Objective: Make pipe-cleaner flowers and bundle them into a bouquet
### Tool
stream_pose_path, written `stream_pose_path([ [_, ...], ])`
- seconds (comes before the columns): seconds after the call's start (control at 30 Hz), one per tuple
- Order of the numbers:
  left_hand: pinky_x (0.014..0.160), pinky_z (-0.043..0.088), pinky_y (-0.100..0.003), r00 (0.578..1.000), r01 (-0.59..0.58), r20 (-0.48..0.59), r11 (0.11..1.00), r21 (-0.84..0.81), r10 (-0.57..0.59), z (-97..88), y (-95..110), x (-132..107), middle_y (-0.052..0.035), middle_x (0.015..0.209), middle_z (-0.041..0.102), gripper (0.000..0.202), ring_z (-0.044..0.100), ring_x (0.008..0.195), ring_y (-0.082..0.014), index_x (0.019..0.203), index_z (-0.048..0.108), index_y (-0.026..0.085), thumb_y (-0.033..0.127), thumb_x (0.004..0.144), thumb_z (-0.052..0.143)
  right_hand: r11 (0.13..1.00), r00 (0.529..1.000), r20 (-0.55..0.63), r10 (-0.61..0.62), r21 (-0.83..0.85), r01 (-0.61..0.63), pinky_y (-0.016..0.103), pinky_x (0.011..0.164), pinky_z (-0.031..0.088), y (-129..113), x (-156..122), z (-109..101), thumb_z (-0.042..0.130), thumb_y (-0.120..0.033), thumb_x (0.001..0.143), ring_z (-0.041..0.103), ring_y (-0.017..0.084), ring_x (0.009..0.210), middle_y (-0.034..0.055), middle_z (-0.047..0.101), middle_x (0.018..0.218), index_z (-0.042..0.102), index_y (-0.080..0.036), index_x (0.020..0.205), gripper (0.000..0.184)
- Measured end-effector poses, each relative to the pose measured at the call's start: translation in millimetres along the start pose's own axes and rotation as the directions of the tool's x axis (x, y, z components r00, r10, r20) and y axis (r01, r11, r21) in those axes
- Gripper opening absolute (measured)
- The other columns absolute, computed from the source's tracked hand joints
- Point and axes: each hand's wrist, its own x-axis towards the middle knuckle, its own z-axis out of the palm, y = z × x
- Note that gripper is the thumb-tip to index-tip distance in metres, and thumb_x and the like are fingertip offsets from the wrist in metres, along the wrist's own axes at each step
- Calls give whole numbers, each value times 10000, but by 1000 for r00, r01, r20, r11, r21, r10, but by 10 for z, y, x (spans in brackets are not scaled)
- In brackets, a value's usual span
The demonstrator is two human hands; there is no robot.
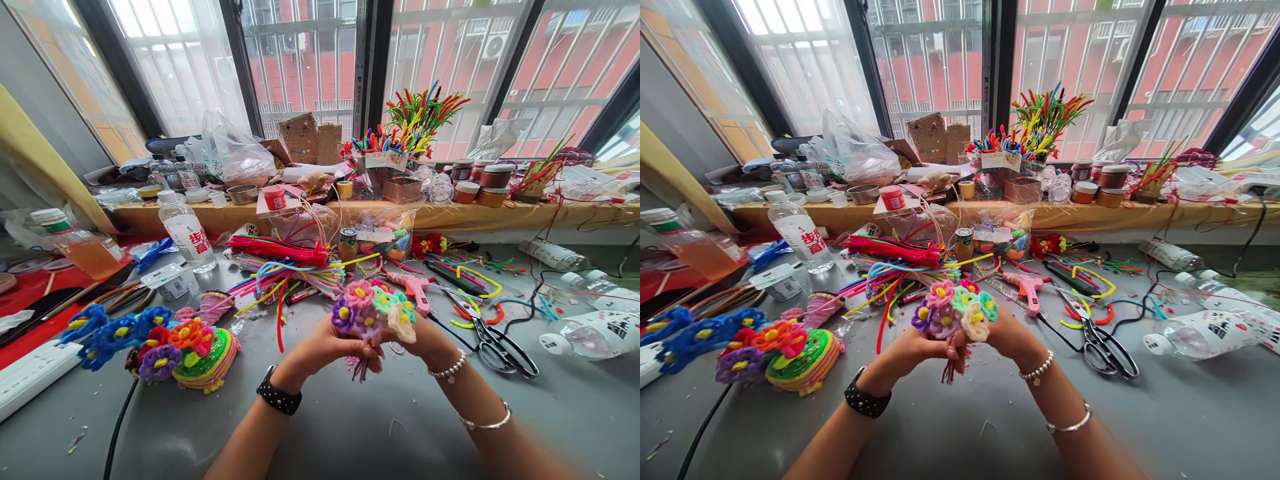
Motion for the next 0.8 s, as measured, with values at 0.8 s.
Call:
stream_pose_path([
  [0.8,581,408,-232,669,-151,-521,782,604,531,-148,-201,95,5,556,569,42,517,628,-152,555,559,148,177,585,562,852,878,-284,-384,-475,219,269,658,433,-61,65,197,560,-216,710,539,169,738,38,576,784,580,-196,665,53],
])
